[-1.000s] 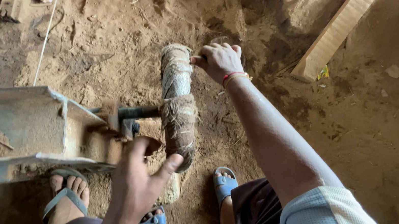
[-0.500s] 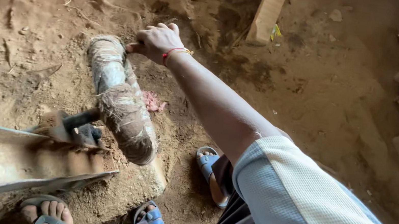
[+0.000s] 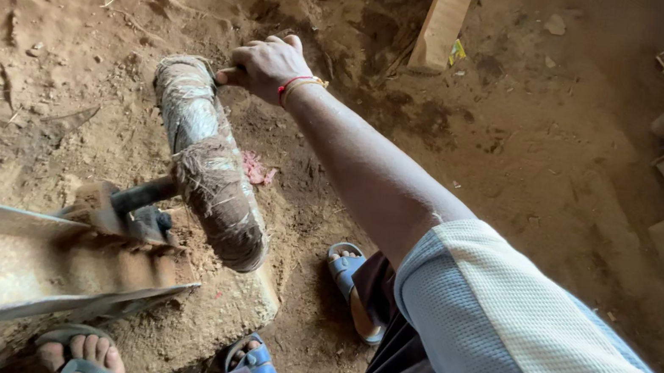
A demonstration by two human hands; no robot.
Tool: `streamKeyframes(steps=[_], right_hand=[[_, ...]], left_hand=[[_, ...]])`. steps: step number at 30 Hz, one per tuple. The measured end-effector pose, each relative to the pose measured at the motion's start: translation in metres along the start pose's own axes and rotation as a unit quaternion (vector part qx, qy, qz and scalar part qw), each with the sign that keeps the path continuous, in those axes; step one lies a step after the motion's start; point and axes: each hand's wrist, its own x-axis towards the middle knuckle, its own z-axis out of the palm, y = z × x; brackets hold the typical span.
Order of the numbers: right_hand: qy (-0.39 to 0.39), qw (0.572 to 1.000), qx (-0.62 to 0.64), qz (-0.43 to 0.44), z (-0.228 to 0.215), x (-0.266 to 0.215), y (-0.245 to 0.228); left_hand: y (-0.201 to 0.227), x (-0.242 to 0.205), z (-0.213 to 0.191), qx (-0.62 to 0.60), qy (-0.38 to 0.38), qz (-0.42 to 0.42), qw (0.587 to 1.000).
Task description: The person operates a hand-cranked machine by turning a handle and guiding rope onto a rotating spindle. The person uses both hands to adjust the position of the rope-wrapped spindle within the metal frame while sitting on the ground.
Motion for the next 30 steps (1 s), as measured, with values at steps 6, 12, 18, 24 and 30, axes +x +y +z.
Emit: streamKeyframes(steps=[6, 12, 18, 24, 30], right_hand=[[-0.012, 1.0, -0.027, 0.005, -0.006, -0.005, -0.001], [-0.03, 0.999, -0.018, 0.004, -0.004, -0.006, -0.002], [-0.038, 0.999, -0.012, 0.009, 0.003, -0.005, 0.003], [-0.08, 0.996, -0.013, 0.031, 0.0, -0.011, -0.006], [-0.026, 1.0, -0.008, 0.001, 0.0, -0.006, 0.001]], left_hand=[[0.0, 0.004, 0.0, -0.001, -0.007, 0.001, 1.0], [-0.004, -0.003, 0.001, 0.009, -0.017, -0.012, 1.0], [-0.014, 0.007, 0.018, 0.015, -0.025, -0.004, 1.0], [-0.02, 0.006, 0.034, 0.04, -0.038, 0.008, 0.998], [-0.029, 0.006, 0.058, 0.116, -0.067, 0.079, 0.988]])
